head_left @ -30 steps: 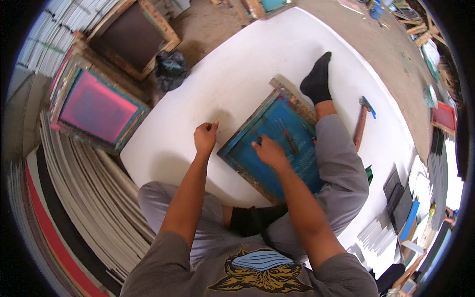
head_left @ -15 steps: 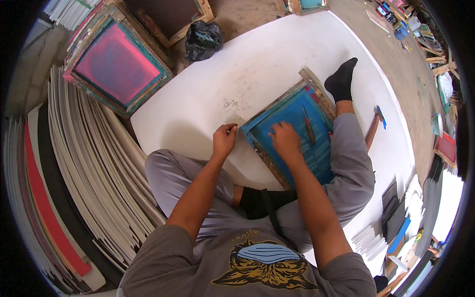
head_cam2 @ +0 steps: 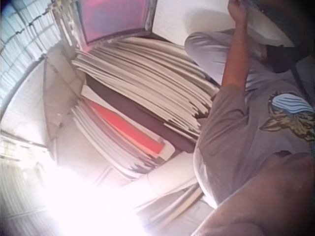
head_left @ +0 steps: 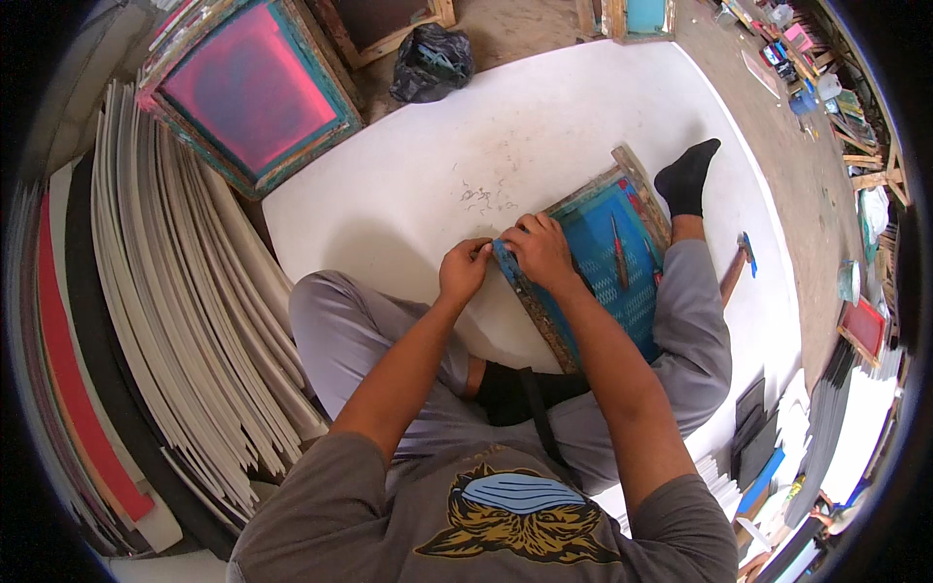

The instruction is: The person sits on the floor and uses pliers to trim excess mesh from the edge of a blue screen printing frame. After cutting the mesh, the person removes the loose trimmings by hand and places them into a black plastic bag. Finally, the person wipes the white floor surface with a green cloth.

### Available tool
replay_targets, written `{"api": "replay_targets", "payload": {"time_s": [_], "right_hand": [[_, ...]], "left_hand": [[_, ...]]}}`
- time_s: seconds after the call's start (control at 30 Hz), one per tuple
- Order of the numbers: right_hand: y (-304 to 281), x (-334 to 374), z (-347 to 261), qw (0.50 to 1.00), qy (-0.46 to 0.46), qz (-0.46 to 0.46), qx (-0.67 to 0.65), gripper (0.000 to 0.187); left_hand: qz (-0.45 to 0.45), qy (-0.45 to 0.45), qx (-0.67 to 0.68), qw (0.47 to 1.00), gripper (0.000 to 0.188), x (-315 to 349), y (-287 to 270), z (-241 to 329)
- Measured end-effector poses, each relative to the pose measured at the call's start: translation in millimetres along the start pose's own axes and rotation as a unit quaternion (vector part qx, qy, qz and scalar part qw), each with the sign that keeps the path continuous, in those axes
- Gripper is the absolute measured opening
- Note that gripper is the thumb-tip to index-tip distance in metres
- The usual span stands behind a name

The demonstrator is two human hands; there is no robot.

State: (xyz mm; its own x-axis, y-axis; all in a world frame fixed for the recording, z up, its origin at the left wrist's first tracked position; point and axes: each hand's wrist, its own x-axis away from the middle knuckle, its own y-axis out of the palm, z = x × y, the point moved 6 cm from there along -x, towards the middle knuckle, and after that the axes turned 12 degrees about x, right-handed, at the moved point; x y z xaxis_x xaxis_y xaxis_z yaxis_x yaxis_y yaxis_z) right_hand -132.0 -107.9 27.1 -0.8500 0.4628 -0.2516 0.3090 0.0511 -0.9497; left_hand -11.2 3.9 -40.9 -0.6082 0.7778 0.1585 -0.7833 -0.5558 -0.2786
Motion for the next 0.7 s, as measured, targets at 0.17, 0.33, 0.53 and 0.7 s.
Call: {"api": "replay_targets", "payload": {"time_s": [0.17, 0.33, 0.53, 0.7], "right_hand": [[6, -6, -3, 0.999, -0.012, -0.035, 0.025, 0.013], [7, 1, 1, 0.998, -0.052, -0.022, 0.034, 0.013], [6, 15, 2, 1.000, -0.004, 0.019, -0.005, 0.013], [8, 27, 2, 0.963, 0.257, -0.020, -0.079, 0.033]], "left_hand": [[-0.003, -0.035, -0.018, 0.999, 0.028, 0, 0, -4], [-0.025, -0.027, -0.018, 0.999, 0.033, -2, 0, 6], [-0.007, -0.019, -0.018, 1.000, 0.027, -3, 1, -3], [-0.002, -0.034, -0.017, 0.999, 0.027, -2, 2, -3]]}}
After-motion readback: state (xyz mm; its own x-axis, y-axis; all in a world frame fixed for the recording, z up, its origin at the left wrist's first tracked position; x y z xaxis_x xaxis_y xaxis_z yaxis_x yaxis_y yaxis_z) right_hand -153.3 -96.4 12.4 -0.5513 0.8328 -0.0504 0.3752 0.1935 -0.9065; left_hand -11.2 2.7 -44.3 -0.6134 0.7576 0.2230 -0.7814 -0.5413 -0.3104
